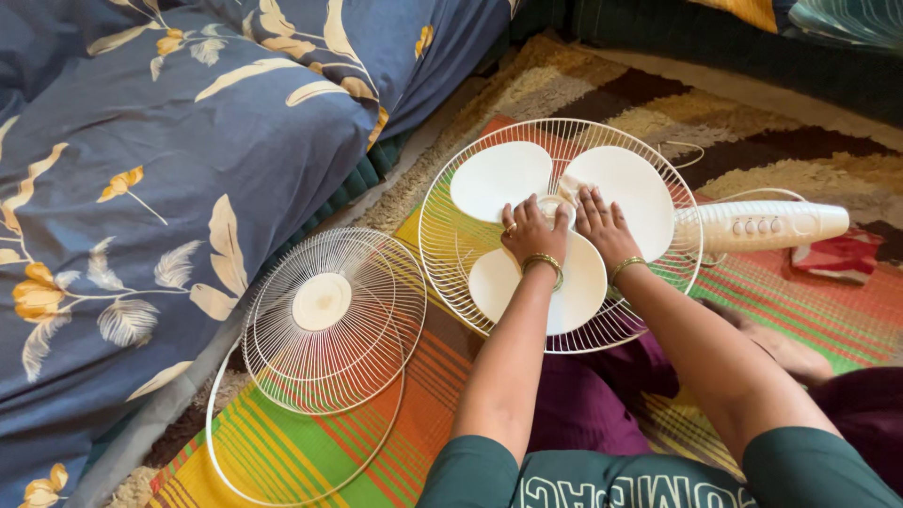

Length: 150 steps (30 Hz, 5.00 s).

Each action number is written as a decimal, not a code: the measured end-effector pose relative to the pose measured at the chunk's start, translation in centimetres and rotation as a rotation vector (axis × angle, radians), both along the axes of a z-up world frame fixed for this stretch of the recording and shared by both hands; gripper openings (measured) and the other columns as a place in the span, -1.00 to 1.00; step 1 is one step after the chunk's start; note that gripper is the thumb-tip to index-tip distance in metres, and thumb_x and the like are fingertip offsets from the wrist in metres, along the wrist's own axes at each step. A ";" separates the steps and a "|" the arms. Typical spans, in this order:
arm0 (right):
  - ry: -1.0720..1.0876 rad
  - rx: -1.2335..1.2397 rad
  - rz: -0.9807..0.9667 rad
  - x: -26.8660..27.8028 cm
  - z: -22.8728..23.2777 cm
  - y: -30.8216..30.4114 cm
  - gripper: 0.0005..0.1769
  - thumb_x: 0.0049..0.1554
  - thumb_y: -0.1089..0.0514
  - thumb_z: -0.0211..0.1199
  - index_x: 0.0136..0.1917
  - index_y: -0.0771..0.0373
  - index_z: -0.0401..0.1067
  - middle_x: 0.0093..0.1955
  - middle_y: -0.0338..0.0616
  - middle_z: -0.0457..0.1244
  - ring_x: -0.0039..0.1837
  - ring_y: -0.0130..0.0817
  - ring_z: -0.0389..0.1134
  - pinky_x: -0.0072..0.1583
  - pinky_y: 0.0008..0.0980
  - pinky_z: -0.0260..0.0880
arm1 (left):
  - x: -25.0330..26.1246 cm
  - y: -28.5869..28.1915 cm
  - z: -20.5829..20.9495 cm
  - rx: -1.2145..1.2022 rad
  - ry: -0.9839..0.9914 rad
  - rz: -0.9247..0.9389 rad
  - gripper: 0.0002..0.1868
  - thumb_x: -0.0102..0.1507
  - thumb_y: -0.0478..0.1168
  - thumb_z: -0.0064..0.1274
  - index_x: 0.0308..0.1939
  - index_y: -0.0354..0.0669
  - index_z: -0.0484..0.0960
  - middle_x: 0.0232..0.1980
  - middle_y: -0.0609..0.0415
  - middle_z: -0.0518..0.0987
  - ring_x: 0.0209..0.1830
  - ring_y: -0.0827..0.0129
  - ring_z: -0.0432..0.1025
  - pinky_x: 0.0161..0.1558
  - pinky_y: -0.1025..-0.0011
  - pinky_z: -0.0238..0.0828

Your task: The person wipes the blades and central hub of a white table fan with a cloth. They rotate the fan head to access each blade and continue wiping the surfaces throughout the clip.

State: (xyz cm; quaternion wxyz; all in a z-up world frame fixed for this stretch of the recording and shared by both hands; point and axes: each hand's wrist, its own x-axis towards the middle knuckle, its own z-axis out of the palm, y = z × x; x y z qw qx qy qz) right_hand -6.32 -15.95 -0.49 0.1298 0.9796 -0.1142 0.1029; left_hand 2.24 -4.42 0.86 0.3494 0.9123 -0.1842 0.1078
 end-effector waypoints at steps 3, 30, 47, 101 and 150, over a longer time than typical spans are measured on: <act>-0.141 0.089 0.048 -0.2 0.4 0.6 -0.37 0.25 0.03 -0.10 0.52 0.33 0.04 0.66 0.06 -0.14 0.67 -0.07 -0.21 0.54 0.02 -0.11 | 0.0 0.5 -0.1 -0.018 -0.020 0.012 -0.30 0.23 0.29 -0.05 0.33 0.02 0.45 0.38 0.10 0.45 0.56 0.06 0.02 0.29 -0.16 0.08; 0.551 0.299 0.236 11.4 11.7 2.7 -0.23 -0.30 -0.31 0.58 0.09 0.11 0.53 0.12 -0.09 0.41 0.17 -0.09 0.44 0.18 -0.15 0.45 | 3.1 12.3 -1.1 -0.076 -0.121 -0.289 -0.43 0.39 0.12 -0.07 0.32 -0.20 0.49 0.45 -0.11 0.40 0.50 -0.01 0.18 0.46 0.12 0.07; 0.323 0.372 0.375 6.8 7.7 -2.1 -0.34 -0.17 -0.40 0.48 -0.05 0.11 0.47 0.04 -0.10 0.34 0.15 -0.11 0.40 0.16 -0.10 0.39 | 0.5 9.5 -1.0 0.055 -0.249 -0.268 -0.47 0.36 0.11 -0.08 0.28 -0.10 0.53 0.45 0.01 0.42 0.52 0.07 0.17 0.40 0.06 0.10; 0.235 0.603 0.122 0.2 6.5 -11.0 -0.57 -0.05 -0.07 0.46 0.07 0.08 0.56 0.03 -0.08 0.41 0.06 -0.09 0.43 0.10 -0.12 0.42 | -2.9 9.0 -0.2 0.323 -0.507 -0.406 -0.47 0.39 0.15 -0.11 0.36 0.05 0.49 0.51 0.08 0.36 0.56 0.18 0.13 0.39 0.05 0.13; -0.929 1.465 0.007 1.8 -0.3 -25.7 -0.87 0.23 0.24 0.36 -0.03 0.21 0.40 -0.09 -0.33 0.38 -0.09 -0.58 0.39 -0.05 -0.53 0.45 | -8.1 6.4 -1.0 0.135 -0.413 -0.038 -0.71 0.40 0.05 -0.12 -0.02 0.15 0.68 0.21 0.26 0.61 0.37 0.21 0.33 0.38 -0.04 -0.04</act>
